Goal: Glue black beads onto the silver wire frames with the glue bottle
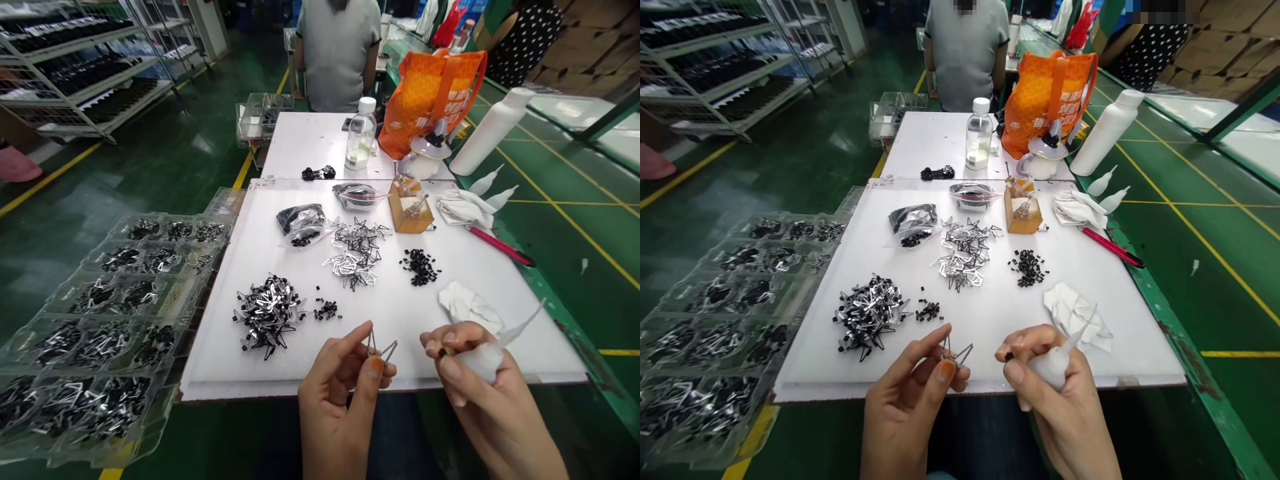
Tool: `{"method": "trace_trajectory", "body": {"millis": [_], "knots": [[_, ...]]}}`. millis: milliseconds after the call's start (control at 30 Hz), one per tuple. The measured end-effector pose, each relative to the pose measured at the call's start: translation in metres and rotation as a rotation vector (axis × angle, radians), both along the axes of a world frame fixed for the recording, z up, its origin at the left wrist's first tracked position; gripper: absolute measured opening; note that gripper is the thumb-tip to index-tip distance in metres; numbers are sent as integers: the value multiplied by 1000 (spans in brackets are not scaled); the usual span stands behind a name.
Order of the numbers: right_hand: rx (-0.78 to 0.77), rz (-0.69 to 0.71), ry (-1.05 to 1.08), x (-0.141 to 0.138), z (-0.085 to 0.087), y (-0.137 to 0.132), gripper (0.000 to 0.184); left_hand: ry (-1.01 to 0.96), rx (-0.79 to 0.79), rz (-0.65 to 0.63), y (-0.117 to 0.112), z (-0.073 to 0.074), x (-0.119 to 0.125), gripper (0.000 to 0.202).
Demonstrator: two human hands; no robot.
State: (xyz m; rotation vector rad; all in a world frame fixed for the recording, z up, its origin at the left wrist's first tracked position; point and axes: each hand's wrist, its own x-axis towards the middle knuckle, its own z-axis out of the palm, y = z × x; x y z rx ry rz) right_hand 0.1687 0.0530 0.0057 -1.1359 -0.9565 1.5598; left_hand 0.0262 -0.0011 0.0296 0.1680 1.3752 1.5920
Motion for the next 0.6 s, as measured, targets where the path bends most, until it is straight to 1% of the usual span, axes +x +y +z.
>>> {"method": "trace_trajectory", "body": {"millis": [100, 200, 267, 400, 500, 600], "knots": [[-15, -48, -19, 0, 0, -4, 27, -13, 31, -9, 1, 1, 2, 23], [-42, -21, 14, 0, -1, -6, 20, 9, 48, -27, 1, 3, 4, 21], [-85, -14, 40, -1, -1, -6, 19, 18, 47, -33, 0, 3, 4, 21], [-193, -47, 81, -1, 1, -7, 26, 49, 52, -55, -1, 0, 4, 20], [-266, -18, 123, 1, 3, -10, 30, 96, 57, -84, -2, -3, 2, 20], [-290, 22, 187, 1, 7, -11, 28, 125, 58, -107, -3, -4, 1, 21]]}}
